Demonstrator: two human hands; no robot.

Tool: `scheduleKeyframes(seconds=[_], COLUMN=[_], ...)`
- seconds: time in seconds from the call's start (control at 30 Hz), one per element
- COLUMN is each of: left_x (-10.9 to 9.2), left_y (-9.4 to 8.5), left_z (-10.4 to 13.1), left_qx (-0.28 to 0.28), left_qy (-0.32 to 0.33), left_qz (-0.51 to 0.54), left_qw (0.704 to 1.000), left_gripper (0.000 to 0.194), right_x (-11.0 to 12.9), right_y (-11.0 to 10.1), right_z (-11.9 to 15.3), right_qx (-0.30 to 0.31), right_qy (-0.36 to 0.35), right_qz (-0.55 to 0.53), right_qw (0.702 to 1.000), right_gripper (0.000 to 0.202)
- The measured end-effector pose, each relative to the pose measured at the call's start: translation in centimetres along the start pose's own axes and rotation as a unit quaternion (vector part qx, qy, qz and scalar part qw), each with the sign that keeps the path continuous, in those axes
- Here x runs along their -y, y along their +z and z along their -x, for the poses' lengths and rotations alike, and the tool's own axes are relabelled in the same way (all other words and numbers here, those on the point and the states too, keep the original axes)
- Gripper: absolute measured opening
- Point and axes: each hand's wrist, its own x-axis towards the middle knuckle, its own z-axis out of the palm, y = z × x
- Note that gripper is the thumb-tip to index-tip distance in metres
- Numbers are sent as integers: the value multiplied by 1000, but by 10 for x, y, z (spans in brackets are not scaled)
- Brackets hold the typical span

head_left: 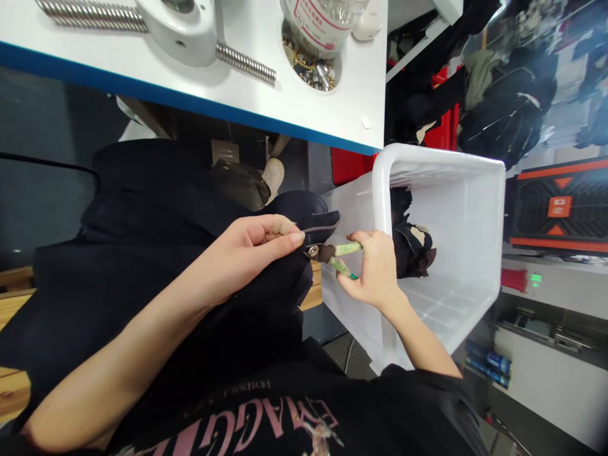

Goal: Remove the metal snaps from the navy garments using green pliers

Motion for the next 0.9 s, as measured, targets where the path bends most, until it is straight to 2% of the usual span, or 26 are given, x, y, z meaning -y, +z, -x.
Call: scheduleKeyframes(seconds=[0.13,0.3,0.37,0.47,0.63,0.8,0.9], left_x=[-9,-22,-25,-29,-31,-36,-39], left_y=[-3,-7,-8,-9,-10,-15,-15], left_z=[-4,-13,-17,-22,-26,-24,-21], left_qx=[24,84,111,143,155,135,144], left_qy=[23,28,13,-48,-119,-93,-88], left_qz=[-62,-146,-160,-144,-85,-84,-93], left_qw=[998,985,981,978,977,983,981], left_gripper=[20,13,15,18,24,23,23], right_x=[2,-10,-15,-20,-15,-17,-19], right_y=[-7,-22,-27,-30,-33,-38,-44], right_z=[-1,-6,-8,-12,-12,0,4], right_qx=[7,-42,-62,-78,-21,10,13], right_qy=[-15,-68,-92,-118,-74,-12,-8], right_qz=[43,150,178,194,139,150,163], right_qw=[999,985,978,971,987,989,986], right_gripper=[44,47,48,48,44,48,50])
